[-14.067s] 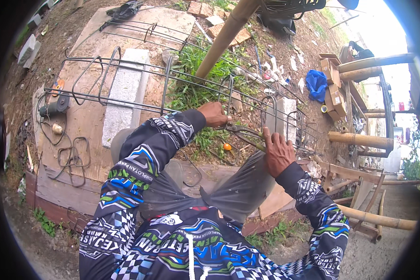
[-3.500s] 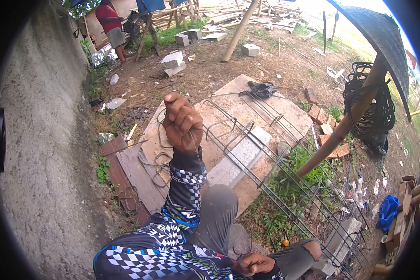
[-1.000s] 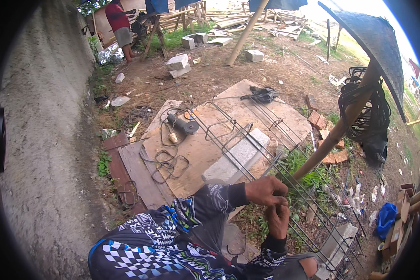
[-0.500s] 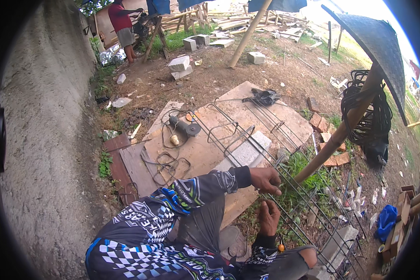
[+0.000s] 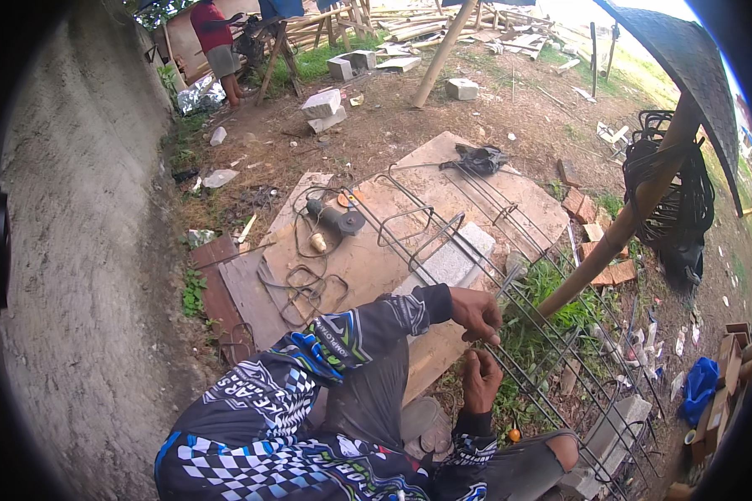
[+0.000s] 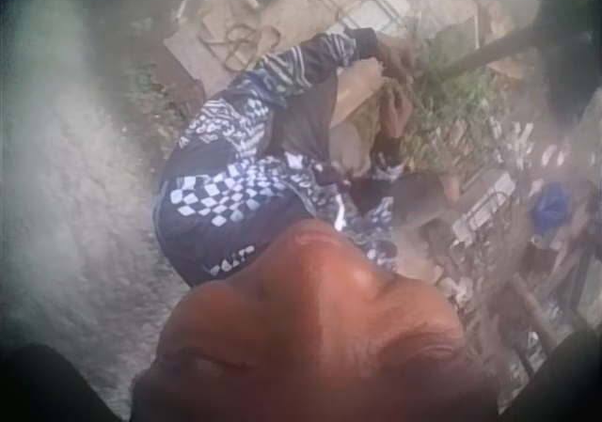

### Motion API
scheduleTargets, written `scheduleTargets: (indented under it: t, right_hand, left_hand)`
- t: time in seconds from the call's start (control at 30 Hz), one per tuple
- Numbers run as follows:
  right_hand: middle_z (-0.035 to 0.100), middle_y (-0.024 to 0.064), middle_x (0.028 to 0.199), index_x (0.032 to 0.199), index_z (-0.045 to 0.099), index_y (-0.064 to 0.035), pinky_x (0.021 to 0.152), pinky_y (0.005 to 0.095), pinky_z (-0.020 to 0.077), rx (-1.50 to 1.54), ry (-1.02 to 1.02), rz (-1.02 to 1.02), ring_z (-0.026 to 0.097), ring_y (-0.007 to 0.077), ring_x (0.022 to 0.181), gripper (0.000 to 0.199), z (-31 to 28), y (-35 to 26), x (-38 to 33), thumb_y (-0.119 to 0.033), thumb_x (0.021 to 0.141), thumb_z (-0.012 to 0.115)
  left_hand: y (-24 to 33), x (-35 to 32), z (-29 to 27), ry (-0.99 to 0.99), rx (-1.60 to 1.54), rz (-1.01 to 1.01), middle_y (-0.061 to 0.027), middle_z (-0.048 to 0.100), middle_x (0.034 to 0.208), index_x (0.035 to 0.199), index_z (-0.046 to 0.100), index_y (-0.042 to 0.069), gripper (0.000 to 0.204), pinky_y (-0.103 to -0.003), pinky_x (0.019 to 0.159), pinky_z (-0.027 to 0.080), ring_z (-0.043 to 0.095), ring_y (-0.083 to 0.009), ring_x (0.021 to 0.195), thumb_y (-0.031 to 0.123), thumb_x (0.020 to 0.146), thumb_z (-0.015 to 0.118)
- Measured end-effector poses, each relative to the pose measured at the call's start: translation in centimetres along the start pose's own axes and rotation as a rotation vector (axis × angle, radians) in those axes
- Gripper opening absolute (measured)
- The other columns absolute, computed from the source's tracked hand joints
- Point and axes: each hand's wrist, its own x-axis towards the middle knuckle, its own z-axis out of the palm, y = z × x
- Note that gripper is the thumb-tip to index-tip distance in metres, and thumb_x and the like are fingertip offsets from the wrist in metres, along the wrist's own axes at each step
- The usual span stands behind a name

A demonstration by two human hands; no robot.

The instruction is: The person sits on the ground and assembles a metal frame by bending and tying metal rods together using pliers and wire. The person repeatedly twists wire ties to secure the joints of the frame.

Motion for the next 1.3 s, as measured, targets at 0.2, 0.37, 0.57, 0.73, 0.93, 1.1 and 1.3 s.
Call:
scheduleTargets:
  t: [0.2, 0.37, 0.57, 0.73, 0.93, 1.1, 1.3]
  right_hand:
    - [0.063, 0.0103, 0.065, 0.093, 0.067, 0.0064, 0.056, 0.0297, 0.047, -0.417, -0.213, 0.101, 0.06, 0.0151, 0.056, 0.031, -1.3, 0.7, -0.2, -0.024, 0.087, 0.061]
    - [0.066, 0.0201, 0.069, 0.09, 0.07, 0.003, 0.063, 0.0384, 0.0523, -0.444, -0.067, 0.254, 0.067, 0.0288, 0.063, 0.033, -0.9, 3.4, -0.6, -0.027, 0.08, 0.058]
    - [0.067, 0.0235, 0.079, 0.085, 0.072, -0.001, 0.073, 0.0451, 0.053, -0.699, -0.219, 0.145, 0.067, 0.0393, 0.075, 0.027, 1.7, 3.9, 0.5, -0.022, 0.079, 0.056]
    - [0.068, 0.0231, 0.083, 0.086, 0.072, -0.001, 0.076, 0.0454, 0.0525, -0.645, -0.169, 0.112, 0.066, 0.0399, 0.079, 0.028, 4.0, 4.4, 1.2, -0.024, 0.079, 0.058]
    - [0.069, 0.022, 0.083, 0.09, 0.071, 0.0001, 0.077, 0.0444, 0.052, -0.575, -0.151, 0.186, 0.067, 0.0387, 0.08, 0.031, 3.8, 6.3, 0.8, -0.026, 0.081, 0.057]
    - [0.068, 0.0191, 0.077, 0.088, 0.068, 0.0012, 0.068, 0.0388, 0.0503, -0.553, -0.164, 0.133, 0.066, 0.0308, 0.074, 0.037, 4.5, 5.8, 0.8, -0.035, 0.083, 0.063]
    - [0.067, 0.0204, 0.074, 0.075, 0.068, -0.0009, 0.067, 0.0455, 0.0497, -0.989, -0.132, 0.097, 0.066, 0.0362, 0.071, 0.051, 1.7, 8.3, -0.4, -0.052, 0.074, 0.068]
  left_hand:
    - [-2.0, -0.2, -1.8, 0.433, -0.08, -0.044, -0.0049, 0.066, 0.077, 0.097, 0.068, -0.001, 0.036, -0.027, 0.063, 0.049, 0.061, -0.0112, 0.071, 0.034, 0.091, 0.066]
    - [-2.3, 0.4, -2.8, 0.525, 0.099, -0.227, -0.0064, 0.069, 0.079, 0.095, 0.069, 0.001, 0.039, -0.028, 0.063, 0.049, 0.063, -0.0118, 0.074, 0.039, 0.089, 0.066]
    - [-2.9, 1.3, -2.7, 0.459, 0.477, -0.287, -0.0171, 0.071, 0.089, 0.1, 0.071, -0.002, 0.055, -0.034, 0.077, 0.054, 0.069, -0.0239, 0.081, 0.048, 0.078, 0.074]
    - [-4.0, 1.8, -1.2, 0.329, 0.529, -0.21, -0.022, 0.071, 0.091, 0.108, 0.063, -0.008, 0.061, -0.037, 0.073, 0.053, 0.069, -0.0291, 0.08, 0.038, 0.071, 0.079]
    - [-4.8, 2.2, -1.3, 0.336, 0.45, -0.198, -0.0191, 0.068, 0.076, 0.092, 0.062, -0.007, 0.045, -0.039, 0.064, 0.051, 0.064, -0.0267, 0.067, 0.031, 0.072, 0.076]
    - [-6.7, 1.8, -1.2, 0.397, 0.553, -0.065, -0.0218, 0.068, 0.076, 0.088, 0.063, -0.006, 0.041, -0.04, 0.065, 0.053, 0.068, -0.0344, 0.071, 0.029, 0.07, 0.075]
    - [-4.4, 2.3, -1.4, 0.192, 0.43, -0.355, -0.0139, 0.069, 0.071, 0.077, 0.07, -0.002, 0.038, -0.035, 0.06, 0.054, 0.069, -0.0245, 0.064, 0.036, 0.075, 0.073]
